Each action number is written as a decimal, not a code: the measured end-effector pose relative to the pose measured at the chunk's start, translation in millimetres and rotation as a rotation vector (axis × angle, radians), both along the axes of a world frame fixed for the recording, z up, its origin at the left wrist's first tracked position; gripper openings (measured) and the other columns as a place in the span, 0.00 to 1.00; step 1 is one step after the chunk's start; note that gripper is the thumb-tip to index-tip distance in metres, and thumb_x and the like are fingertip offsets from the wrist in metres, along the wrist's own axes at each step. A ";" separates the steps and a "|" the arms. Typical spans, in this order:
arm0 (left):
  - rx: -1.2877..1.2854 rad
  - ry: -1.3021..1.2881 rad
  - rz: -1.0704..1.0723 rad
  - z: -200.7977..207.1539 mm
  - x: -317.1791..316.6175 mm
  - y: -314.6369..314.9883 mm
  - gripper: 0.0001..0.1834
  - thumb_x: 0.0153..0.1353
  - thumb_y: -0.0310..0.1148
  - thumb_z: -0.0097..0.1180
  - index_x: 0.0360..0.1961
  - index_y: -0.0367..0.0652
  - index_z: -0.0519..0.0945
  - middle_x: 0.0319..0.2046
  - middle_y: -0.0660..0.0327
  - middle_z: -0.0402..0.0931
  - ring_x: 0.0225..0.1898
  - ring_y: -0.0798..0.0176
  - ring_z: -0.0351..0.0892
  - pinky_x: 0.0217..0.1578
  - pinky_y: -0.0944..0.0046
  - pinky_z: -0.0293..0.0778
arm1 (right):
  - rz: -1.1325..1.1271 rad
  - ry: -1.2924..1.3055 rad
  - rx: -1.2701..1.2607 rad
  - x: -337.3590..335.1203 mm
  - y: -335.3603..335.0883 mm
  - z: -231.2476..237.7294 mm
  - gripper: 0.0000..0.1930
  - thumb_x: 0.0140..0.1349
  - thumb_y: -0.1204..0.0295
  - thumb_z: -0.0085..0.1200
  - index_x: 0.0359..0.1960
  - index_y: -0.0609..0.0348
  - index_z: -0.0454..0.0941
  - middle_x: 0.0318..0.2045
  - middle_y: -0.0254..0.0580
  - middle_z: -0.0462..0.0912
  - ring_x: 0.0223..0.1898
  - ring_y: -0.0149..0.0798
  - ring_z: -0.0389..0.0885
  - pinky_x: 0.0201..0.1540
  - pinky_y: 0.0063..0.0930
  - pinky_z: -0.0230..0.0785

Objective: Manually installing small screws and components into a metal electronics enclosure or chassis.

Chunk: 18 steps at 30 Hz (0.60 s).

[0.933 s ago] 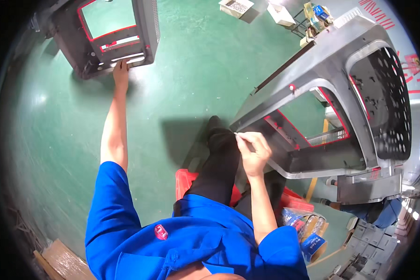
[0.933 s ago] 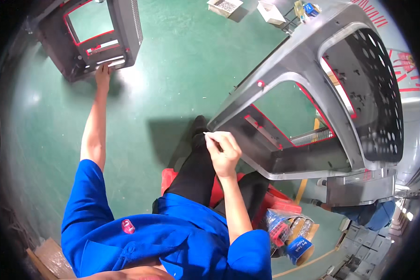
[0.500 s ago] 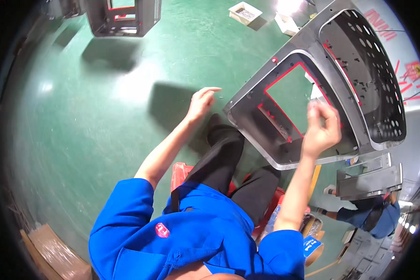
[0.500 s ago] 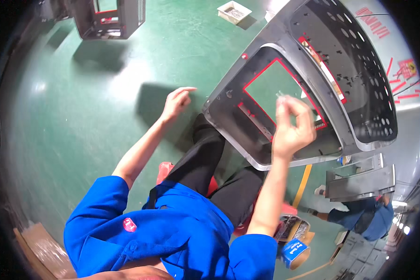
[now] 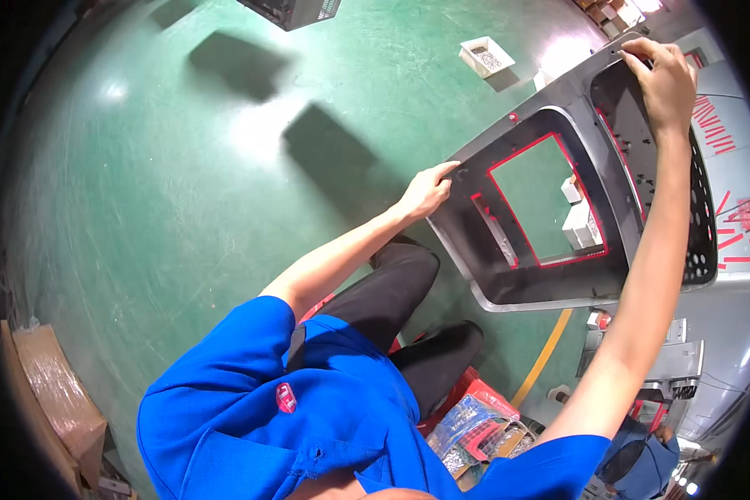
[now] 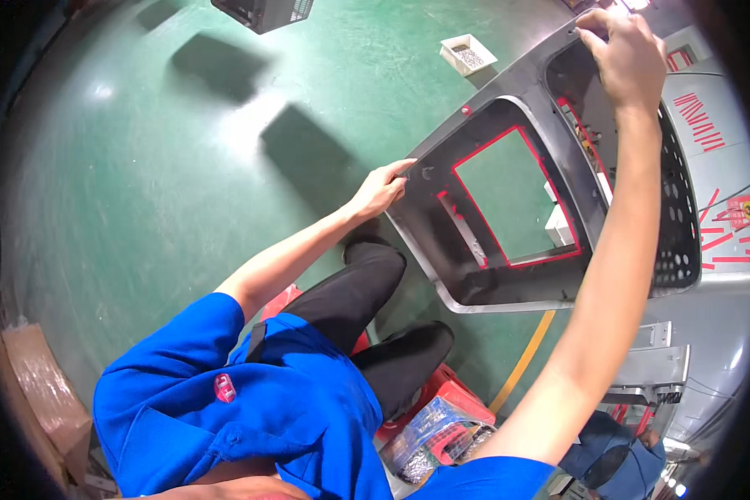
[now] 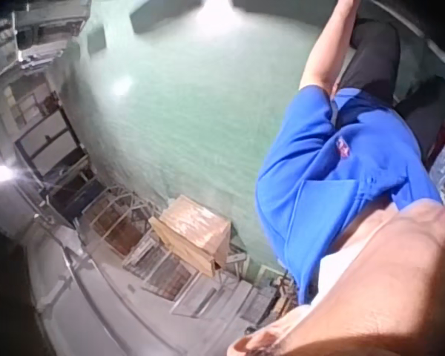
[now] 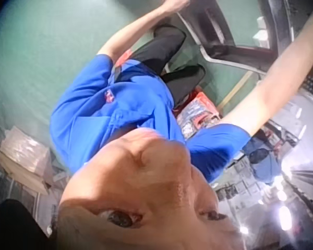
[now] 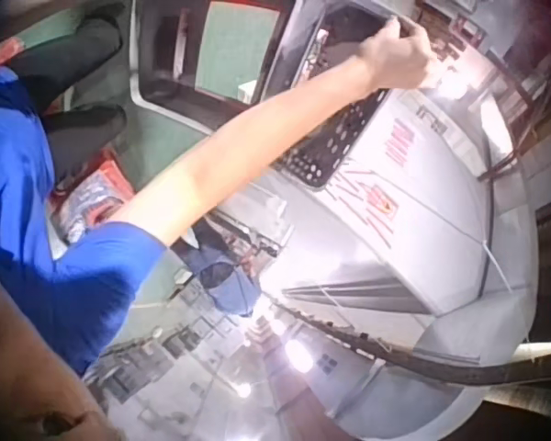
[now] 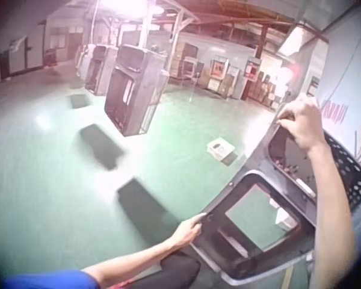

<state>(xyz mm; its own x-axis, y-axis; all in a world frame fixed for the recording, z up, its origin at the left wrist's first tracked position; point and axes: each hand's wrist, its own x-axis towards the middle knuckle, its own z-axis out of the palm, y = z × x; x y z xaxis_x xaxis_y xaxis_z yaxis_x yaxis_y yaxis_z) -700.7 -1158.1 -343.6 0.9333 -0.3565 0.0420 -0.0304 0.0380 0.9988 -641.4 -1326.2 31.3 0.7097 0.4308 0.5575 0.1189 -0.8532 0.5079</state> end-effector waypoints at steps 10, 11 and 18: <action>-0.142 0.027 0.013 -7.8 -21.1 -11.6 0.24 0.61 0.29 0.42 0.60 0.44 0.66 0.17 0.66 0.66 0.19 0.72 0.63 0.24 0.68 0.65 | -0.038 -0.015 -0.187 -2.9 25.1 11.5 0.07 0.51 0.63 0.58 0.29 0.48 0.81 0.32 0.33 0.82 0.43 0.35 0.76 0.48 0.37 0.64; -0.166 0.040 0.005 -7.3 -21.7 -12.1 0.24 0.61 0.29 0.42 0.60 0.42 0.66 0.17 0.67 0.64 0.20 0.73 0.60 0.23 0.70 0.63 | -0.064 0.006 -0.177 -1.5 25.3 11.9 0.07 0.50 0.63 0.58 0.29 0.48 0.81 0.32 0.34 0.82 0.42 0.36 0.77 0.47 0.37 0.65; -0.505 0.314 -0.034 13.4 -19.1 -5.6 0.20 0.59 0.30 0.39 0.51 0.35 0.70 0.25 0.64 0.72 0.19 0.75 0.59 0.19 0.75 0.57 | -0.027 -0.025 -0.194 3.1 7.5 3.5 0.10 0.53 0.60 0.53 0.30 0.52 0.81 0.28 0.44 0.80 0.33 0.46 0.79 0.35 0.36 0.69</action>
<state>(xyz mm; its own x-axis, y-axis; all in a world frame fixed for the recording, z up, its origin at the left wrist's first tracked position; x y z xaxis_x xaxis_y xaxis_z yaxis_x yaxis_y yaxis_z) -719.8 -1163.8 -330.3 0.9170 -0.3939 -0.0624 0.2733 0.5067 0.8176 -638.3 -1318.7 34.8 0.7093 0.5133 0.4831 0.0829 -0.7414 0.6659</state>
